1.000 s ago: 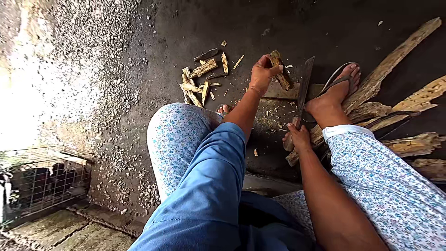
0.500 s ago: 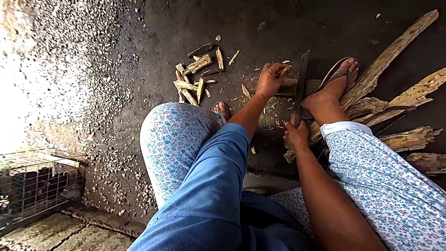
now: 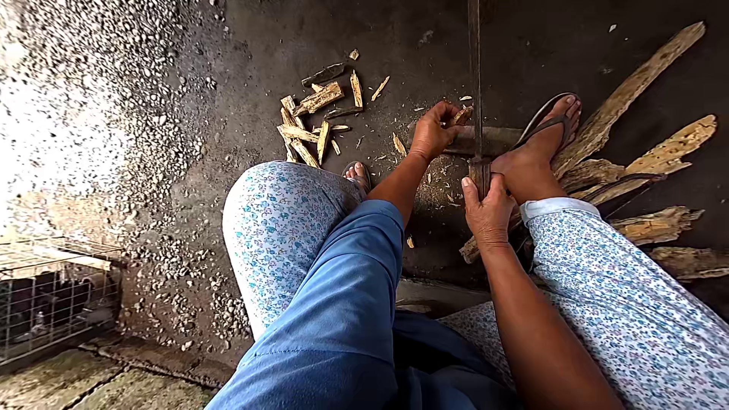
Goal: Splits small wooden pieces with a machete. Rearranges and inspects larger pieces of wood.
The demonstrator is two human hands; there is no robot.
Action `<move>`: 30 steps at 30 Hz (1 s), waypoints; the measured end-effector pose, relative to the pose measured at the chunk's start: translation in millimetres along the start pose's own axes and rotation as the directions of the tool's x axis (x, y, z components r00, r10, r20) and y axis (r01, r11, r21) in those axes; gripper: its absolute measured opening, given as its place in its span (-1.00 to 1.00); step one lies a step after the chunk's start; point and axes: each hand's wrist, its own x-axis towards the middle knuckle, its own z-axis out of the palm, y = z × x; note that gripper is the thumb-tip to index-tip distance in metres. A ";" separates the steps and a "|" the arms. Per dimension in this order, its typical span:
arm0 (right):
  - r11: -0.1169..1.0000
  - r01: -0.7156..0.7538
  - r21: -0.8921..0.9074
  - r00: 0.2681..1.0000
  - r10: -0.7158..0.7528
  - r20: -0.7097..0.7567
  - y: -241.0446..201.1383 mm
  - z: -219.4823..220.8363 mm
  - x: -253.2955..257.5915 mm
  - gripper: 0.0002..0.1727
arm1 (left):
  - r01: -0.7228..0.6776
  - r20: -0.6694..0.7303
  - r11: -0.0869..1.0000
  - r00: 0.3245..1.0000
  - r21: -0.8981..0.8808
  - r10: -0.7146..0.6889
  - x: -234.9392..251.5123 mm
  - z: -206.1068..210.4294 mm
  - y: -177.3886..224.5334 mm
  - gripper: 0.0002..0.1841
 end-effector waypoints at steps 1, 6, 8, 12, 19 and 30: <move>0.999 -0.027 -0.027 0.999 0.028 0.032 0.3 -0.4 0.9 -0.38 | -0.011 0.001 1.000 1.000 -0.010 0.011 0.0 0.0 -0.5 -0.63; 0.992 -0.095 0.078 0.988 0.084 0.132 7.3 -1.5 7.9 -0.43 | 0.001 0.045 0.998 0.999 -0.064 0.002 -0.9 -0.7 -5.7 -0.52; 0.972 -0.133 0.193 0.975 0.093 0.203 7.0 -3.7 8.3 -0.49 | 0.001 0.029 0.998 1.000 -0.058 0.001 -1.7 -0.2 -11.9 -0.51; 0.945 -0.144 0.295 0.973 0.081 0.217 5.6 -5.9 2.2 -0.54 | 0.030 -0.001 0.999 1.000 -0.036 -0.030 -2.5 -0.1 -14.3 -0.61; 0.975 0.105 0.196 0.992 -0.089 -0.088 -4.4 -13.4 -2.6 -0.45 | 0.064 0.008 0.998 0.998 -0.016 -0.064 -3.1 -4.3 -7.2 -0.61; 0.995 -0.095 0.020 0.985 0.091 0.146 7.9 -5.1 5.0 -0.44 | 0.057 0.036 0.998 0.998 0.031 -0.058 -4.1 -5.7 -10.0 -0.59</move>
